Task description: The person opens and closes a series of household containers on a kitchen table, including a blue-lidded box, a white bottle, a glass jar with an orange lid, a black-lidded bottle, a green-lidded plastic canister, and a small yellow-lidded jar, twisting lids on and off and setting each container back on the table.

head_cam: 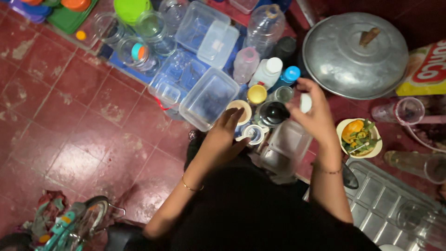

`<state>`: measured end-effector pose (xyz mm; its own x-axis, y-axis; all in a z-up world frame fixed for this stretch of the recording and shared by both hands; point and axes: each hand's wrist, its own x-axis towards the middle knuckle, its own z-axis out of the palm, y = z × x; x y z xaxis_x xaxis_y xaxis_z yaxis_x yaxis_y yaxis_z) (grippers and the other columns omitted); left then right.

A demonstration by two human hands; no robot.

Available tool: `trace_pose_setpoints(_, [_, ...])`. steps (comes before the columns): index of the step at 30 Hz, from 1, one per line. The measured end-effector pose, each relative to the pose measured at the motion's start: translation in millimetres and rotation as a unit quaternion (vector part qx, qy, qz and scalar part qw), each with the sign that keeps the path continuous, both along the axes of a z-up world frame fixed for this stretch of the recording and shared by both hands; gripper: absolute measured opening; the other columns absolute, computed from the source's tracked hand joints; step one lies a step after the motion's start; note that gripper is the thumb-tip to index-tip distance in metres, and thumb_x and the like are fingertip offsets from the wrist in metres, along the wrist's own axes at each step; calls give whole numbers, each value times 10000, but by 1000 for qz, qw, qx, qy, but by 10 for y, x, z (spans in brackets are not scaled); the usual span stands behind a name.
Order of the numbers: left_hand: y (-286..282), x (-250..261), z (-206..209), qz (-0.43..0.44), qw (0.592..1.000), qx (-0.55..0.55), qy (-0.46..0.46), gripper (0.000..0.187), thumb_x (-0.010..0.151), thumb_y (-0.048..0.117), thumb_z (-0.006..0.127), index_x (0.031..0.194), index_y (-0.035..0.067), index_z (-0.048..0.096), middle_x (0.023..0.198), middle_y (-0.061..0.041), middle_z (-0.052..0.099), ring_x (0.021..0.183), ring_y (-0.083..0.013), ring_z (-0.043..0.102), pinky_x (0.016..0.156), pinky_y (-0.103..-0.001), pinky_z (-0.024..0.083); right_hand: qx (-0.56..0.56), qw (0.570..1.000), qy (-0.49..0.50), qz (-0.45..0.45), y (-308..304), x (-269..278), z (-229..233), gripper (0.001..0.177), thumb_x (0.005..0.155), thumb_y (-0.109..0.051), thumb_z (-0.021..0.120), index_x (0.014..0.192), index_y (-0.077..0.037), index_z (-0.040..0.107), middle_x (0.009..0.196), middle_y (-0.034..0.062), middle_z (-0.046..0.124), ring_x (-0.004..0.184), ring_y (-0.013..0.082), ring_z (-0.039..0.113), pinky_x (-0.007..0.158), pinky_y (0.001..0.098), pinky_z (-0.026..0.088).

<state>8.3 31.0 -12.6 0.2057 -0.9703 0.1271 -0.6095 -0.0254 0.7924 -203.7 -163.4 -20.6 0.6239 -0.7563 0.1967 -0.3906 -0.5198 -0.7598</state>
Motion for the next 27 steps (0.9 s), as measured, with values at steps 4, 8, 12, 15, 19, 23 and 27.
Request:
trace_pose_setpoints(4, [174, 87, 120, 31, 993, -52, 100, 612, 909, 263, 788, 1391, -26, 546, 1369, -261, 605, 1246, -406, 615, 1031, -437, 509, 4, 993, -12, 120, 372, 386, 250, 744, 840, -53, 685, 1525, -13, 396, 1484, 209, 472, 1420, 348, 451, 1192, 427, 353])
trace_pose_setpoints(8, [361, 253, 166, 86, 964, -52, 248, 539, 891, 252, 790, 1314, -18, 593, 1201, -171, 713, 1014, -233, 735, 893, -345, 582, -16, 982, -10, 190, 871, 931, 447, 773, 853, -45, 681, 1546, -11, 340, 1463, 232, 447, 1398, 379, 446, 1191, 455, 346])
trace_pose_setpoints(12, [725, 562, 99, 148, 913, -32, 378, 428, 881, 204, 792, 1214, -15, 637, 1029, -87, 744, 871, -115, 686, 765, -281, 571, -76, 965, 37, 249, 1403, 1496, 576, 771, 815, -25, 663, 1531, -22, 377, 1454, 251, 436, 1356, 436, 445, 1142, 485, 380])
trace_pose_setpoints(15, [1109, 880, -10, 183, 893, -61, 407, 378, 893, 179, 790, 1183, -15, 645, 1005, -66, 742, 876, -90, 681, 763, -259, 567, -83, 953, 46, 289, 1772, 1934, 575, 731, 816, -14, 656, 1506, -36, 417, 1452, 227, 465, 1354, 437, 462, 1139, 496, 393])
trace_pose_setpoints(19, [1800, 1392, -78, 193, 875, -109, 431, 335, 918, 129, 777, 1184, -28, 646, 1023, -72, 723, 902, -93, 669, 789, -263, 565, -84, 938, 15, 337, 2356, 2535, 575, 716, 833, -45, 695, 1497, -44, 426, 1469, 215, 480, 1356, 428, 462, 1150, 497, 380])
trace_pose_setpoints(23, [2534, 1923, -150, 290, 824, -13, 487, 314, 907, 89, 663, 1208, 7, 627, 999, -64, 718, 810, -112, 671, 636, -297, 539, -49, 925, -14, 376, 2945, 3128, 503, 736, 839, -113, 752, 1498, -51, 428, 1475, 218, 482, 1367, 420, 471, 1140, 487, 385])
trace_pose_setpoints(27, [3046, 2298, -284, 311, 815, -158, 462, 271, 961, 34, 652, 1219, -42, 619, 1092, -80, 728, 994, -111, 686, 871, -257, 561, -18, 920, -24, 391, 3377, 3557, 477, 765, 844, -144, 779, 1510, -42, 415, 1464, 227, 479, 1375, 415, 484, 1139, 472, 404])
